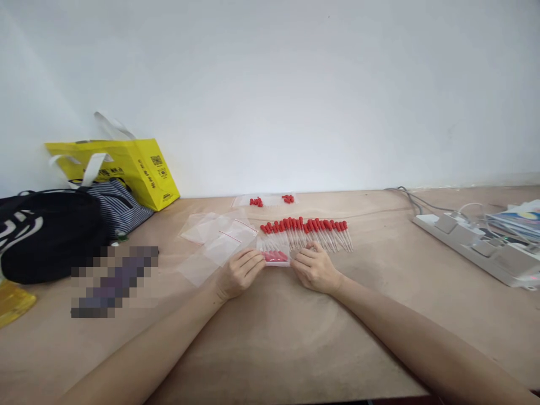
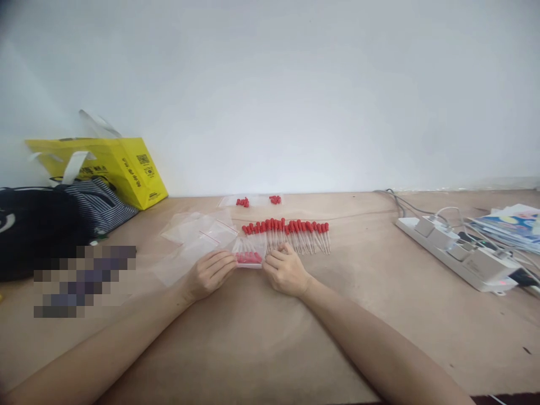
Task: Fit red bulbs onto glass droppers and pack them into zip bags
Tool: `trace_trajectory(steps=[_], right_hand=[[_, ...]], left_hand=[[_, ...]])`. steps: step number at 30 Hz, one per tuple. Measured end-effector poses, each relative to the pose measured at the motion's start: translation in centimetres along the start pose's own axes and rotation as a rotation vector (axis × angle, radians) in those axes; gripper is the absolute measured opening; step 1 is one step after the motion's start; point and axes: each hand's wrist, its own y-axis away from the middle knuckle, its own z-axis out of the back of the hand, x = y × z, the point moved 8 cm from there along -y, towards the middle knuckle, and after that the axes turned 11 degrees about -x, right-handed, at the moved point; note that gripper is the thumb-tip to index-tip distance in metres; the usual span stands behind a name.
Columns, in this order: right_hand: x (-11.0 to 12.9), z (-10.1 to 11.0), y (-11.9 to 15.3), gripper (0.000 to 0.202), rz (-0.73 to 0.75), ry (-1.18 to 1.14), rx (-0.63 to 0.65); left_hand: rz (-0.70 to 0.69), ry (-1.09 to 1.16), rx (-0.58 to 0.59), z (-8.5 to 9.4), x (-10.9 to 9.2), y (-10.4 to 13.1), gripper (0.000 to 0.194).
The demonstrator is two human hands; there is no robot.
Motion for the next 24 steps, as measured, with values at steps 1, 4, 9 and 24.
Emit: trace_trajectory(steps=[1, 4, 9, 24], right_hand=[[-0.05, 0.05, 0.05, 0.021, -0.004, -0.008, -0.006], [-0.16, 0.07, 0.14, 0.02, -0.014, -0.03, -0.013], [-0.39, 0.05, 0.13, 0.02, -0.049, -0.028, -0.015], [-0.03, 0.49, -0.47, 0.02, -0.061, 0.025, -0.046]], left_hand=[[0.015, -0.005, 0.01, 0.08, 0.26, 0.16, 0.013], [0.051, -0.029, 0.049, 0.07, 0.8, 0.37, 0.012], [0.048, -0.04, 0.068, -0.29, 0.68, 0.1, 0.007], [0.049, -0.097, 0.153, -0.7, 0.91, 0.51, 0.021]])
